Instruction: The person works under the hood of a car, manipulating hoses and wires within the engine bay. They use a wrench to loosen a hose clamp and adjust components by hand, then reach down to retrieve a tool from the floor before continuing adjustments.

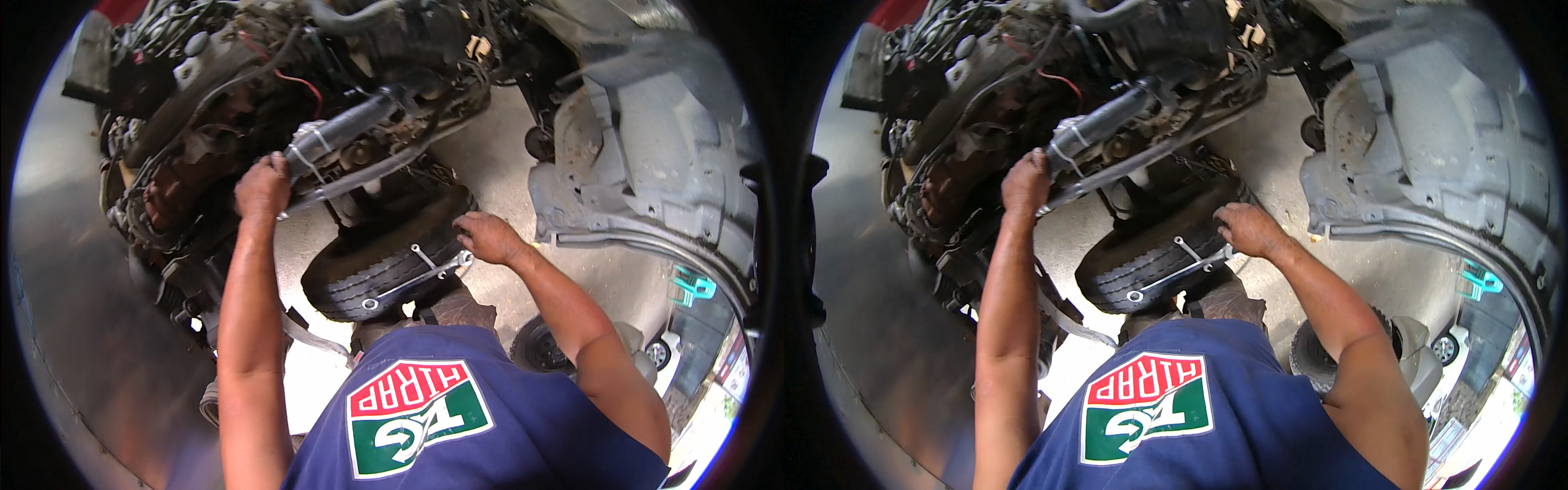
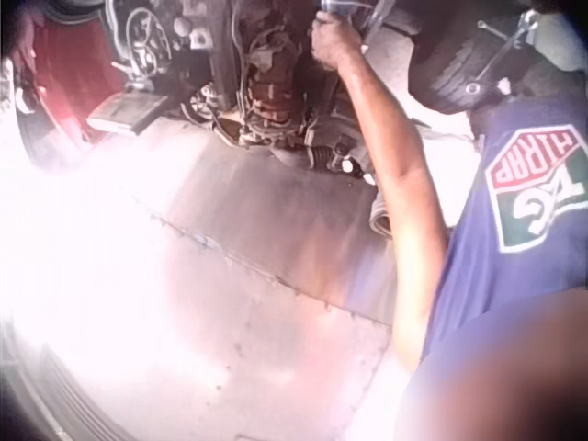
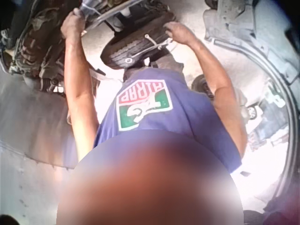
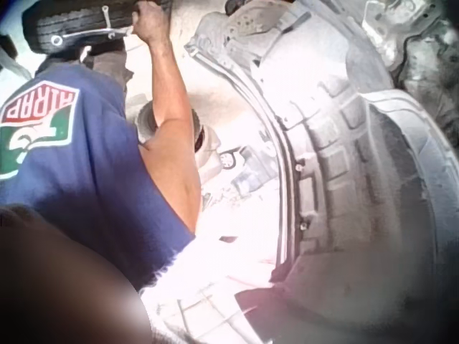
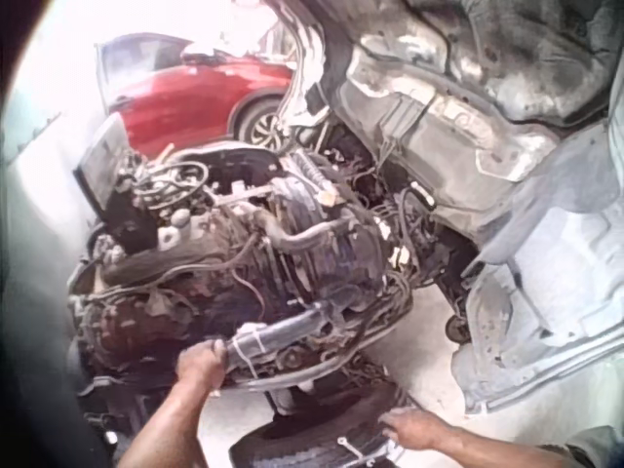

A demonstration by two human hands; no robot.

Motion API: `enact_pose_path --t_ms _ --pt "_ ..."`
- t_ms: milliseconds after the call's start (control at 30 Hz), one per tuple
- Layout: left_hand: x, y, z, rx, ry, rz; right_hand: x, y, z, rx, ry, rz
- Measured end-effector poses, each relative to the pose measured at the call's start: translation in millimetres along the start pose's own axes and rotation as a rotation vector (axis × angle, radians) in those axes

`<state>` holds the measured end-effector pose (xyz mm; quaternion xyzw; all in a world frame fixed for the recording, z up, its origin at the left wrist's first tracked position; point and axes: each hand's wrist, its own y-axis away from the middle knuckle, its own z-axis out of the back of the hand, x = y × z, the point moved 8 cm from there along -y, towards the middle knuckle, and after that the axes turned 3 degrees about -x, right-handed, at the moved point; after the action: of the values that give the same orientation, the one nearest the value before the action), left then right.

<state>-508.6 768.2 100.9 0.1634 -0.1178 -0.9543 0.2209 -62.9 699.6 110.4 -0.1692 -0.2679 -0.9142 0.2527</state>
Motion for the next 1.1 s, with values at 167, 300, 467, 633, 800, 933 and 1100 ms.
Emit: enact_pose_path --t_ms 167,300,467,633,800,933,1100 --pt "-15.5 -21.1 1.3 -0.255 0.127 -0.166 -64.9 66.0 -30.7 -0.192 -0.13 -0.178" --pt "-0.8 -28.1 -16.7 -0.185 0.439 0.038 -84.5 53.4 -37.6 -0.138 -0.208 -0.289" --pt "-8.0 -31.1 -9.2 -0.122 0.34 0.224 -53.6 -13.0 24.1 -0.282 -0.409 -0.133" --pt "-25.4 -17.8 7.3 -0.175 0.24 0.291 33.7 -149.7 105.4 -0.435 -0.881 0.222" --pt "-25.0 -15.5 13.2 -0.134 0.231 0.33 64.3 -370.5 100.6 -0.373 -0.919 -0.412" --pt "-22.8 -14.4 13.0 -0.132 0.251 0.34 40.4 -452.5 66.7 -0.691 -1.283 -0.613" --pt "-23.3 -17.2 18.1 -0.087 0.245 0.315 1.8 -520.0 19.2 -0.592 -0.914 -0.734"
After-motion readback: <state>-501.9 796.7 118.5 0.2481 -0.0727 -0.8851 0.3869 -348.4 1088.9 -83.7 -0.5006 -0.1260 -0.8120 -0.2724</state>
